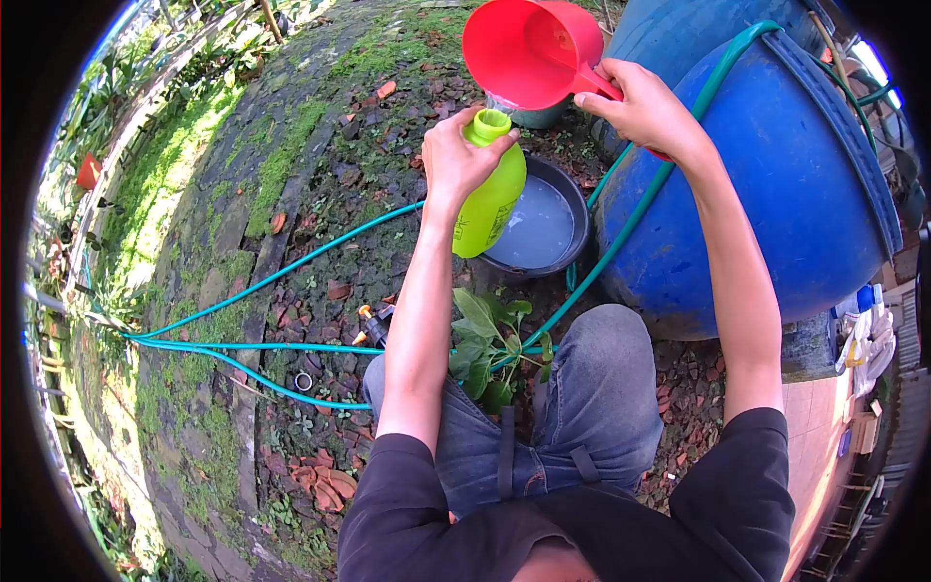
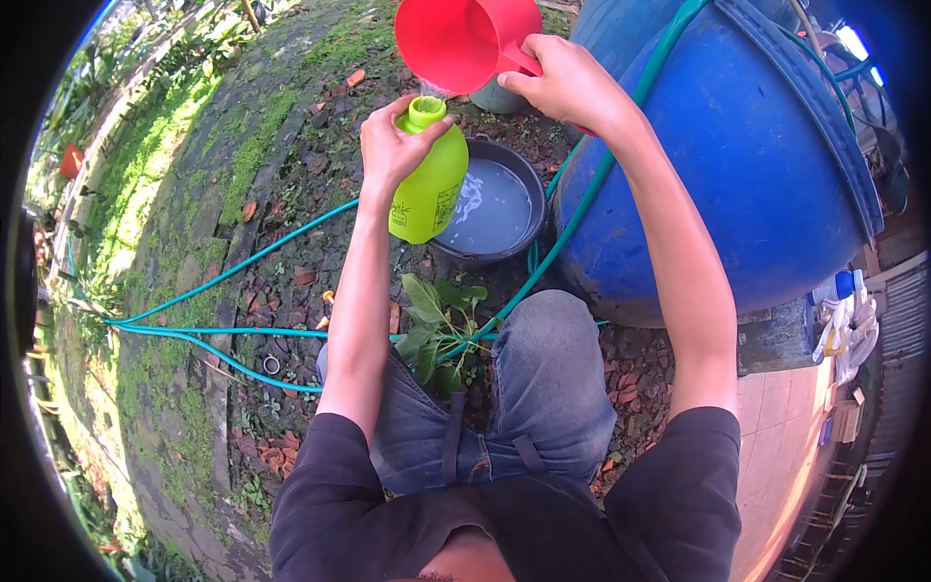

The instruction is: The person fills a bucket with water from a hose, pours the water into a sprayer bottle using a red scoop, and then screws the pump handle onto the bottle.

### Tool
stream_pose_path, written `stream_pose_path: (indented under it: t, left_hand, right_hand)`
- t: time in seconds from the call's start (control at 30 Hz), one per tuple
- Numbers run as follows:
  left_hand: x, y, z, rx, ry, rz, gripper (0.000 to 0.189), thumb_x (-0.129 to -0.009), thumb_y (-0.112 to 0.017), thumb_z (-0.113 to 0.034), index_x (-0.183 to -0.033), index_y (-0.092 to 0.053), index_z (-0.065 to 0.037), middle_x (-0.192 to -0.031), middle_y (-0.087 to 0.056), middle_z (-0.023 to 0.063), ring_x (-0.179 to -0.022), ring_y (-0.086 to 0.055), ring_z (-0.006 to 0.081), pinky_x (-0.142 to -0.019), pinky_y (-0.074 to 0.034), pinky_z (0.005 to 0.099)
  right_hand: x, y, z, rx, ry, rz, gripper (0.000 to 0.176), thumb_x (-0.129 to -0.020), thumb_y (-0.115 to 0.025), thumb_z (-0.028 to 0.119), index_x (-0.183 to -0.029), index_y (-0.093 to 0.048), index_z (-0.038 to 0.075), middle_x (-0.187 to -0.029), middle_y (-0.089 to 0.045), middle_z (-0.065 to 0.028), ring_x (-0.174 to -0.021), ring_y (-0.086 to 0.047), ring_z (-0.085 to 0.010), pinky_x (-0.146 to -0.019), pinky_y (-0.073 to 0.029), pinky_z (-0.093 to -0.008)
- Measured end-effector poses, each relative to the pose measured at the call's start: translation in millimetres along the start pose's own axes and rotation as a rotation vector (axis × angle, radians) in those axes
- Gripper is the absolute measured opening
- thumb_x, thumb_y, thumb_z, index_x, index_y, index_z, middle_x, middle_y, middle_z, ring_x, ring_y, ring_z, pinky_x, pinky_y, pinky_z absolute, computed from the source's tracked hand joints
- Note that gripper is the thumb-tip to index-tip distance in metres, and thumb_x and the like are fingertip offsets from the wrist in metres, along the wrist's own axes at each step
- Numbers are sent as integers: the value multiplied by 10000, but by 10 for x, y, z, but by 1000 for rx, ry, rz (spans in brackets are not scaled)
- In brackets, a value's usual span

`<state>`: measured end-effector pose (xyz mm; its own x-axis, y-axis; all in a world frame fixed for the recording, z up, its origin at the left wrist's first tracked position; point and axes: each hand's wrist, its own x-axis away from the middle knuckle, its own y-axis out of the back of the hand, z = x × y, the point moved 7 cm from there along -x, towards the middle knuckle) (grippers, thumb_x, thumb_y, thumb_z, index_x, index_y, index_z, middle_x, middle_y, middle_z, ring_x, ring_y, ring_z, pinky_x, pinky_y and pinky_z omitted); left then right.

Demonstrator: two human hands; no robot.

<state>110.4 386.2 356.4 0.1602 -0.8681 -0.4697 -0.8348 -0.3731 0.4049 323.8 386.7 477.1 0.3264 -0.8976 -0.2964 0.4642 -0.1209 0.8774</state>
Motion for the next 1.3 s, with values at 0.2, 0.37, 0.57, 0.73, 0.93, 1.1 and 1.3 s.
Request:
stream_pose_path:
  t: [0.2, 0.37, 0.57, 0.73, 0.93, 1.1, 1.3]
  left_hand:
    - [-2, -4, 14, 4, 1, 0, 597, -693, -881, -384, -1128, -738, -3, -951, -767, 170, -899, -758, 259, -838, -578, 364]
    - [3, 8, -3, 15, -11, -10, 583, -695, -880, -381, -1123, -742, -10, -944, -768, 167, -892, -759, 258, -836, -578, 364]
    - [-4, 0, 6, 1, -7, -7, 578, -698, -878, -366, -1129, -739, -6, -946, -768, 166, -898, -758, 254, -838, -577, 359]
    - [2, -1, 3, 18, -8, -8, 563, -707, -871, -343, -1137, -737, -5, -951, -769, 166, -905, -758, 250, -842, -575, 357]
    - [2, 15, -2, -2, 0, -6, 579, -706, -871, -339, -1146, -729, 9, -952, -768, 170, -903, -758, 249, -841, -573, 356]
    - [2, 25, -26, 18, 3, 10, 577, -706, -869, -338, -1145, -729, 8, -948, -769, 168, -899, -759, 249, -835, -573, 355]
    - [3, 23, -33, 29, -2, 13, 551, -714, -863, -345, -1139, -739, -17, -941, -769, 162, -892, -759, 252, -834, -572, 354]
  right_hand:
    - [32, 33, 86, 57, 72, -50, 374, -897, -734, 315, -979, -606, -27, -744, -577, -119, -603, -564, -179, -566, -468, -363]
    - [46, 43, 120, 100, 96, -66, 380, -878, -738, 306, -979, -616, -40, -822, -626, -197, -756, -619, -301, -697, -491, -424]
    - [112, 53, 250, 138, 92, -71, 389, -867, -746, 290, -986, -612, -55, -918, -671, -267, -884, -666, -414, -778, -515, -471]
    - [146, -26, 223, 105, 172, -129, 360, -880, -745, 264, -971, -585, -46, -876, -662, -263, -827, -660, -414, -722, -499, -464]
    - [212, -85, 308, 104, 111, -73, 324, -866, -735, 207, -1002, -589, -49, -934, -675, -290, -924, -662, -463, -809, -531, -508]
    - [259, -110, 374, 81, 170, -105, 316, -859, -738, 194, -993, -576, -42, -918, -674, -291, -915, -659, -467, -794, -531, -519]
    - [278, -144, 348, 61, 164, -128, 310, -855, -737, 190, -983, -569, -37, -901, -673, -290, -908, -660, -468, -786, -528, -527]
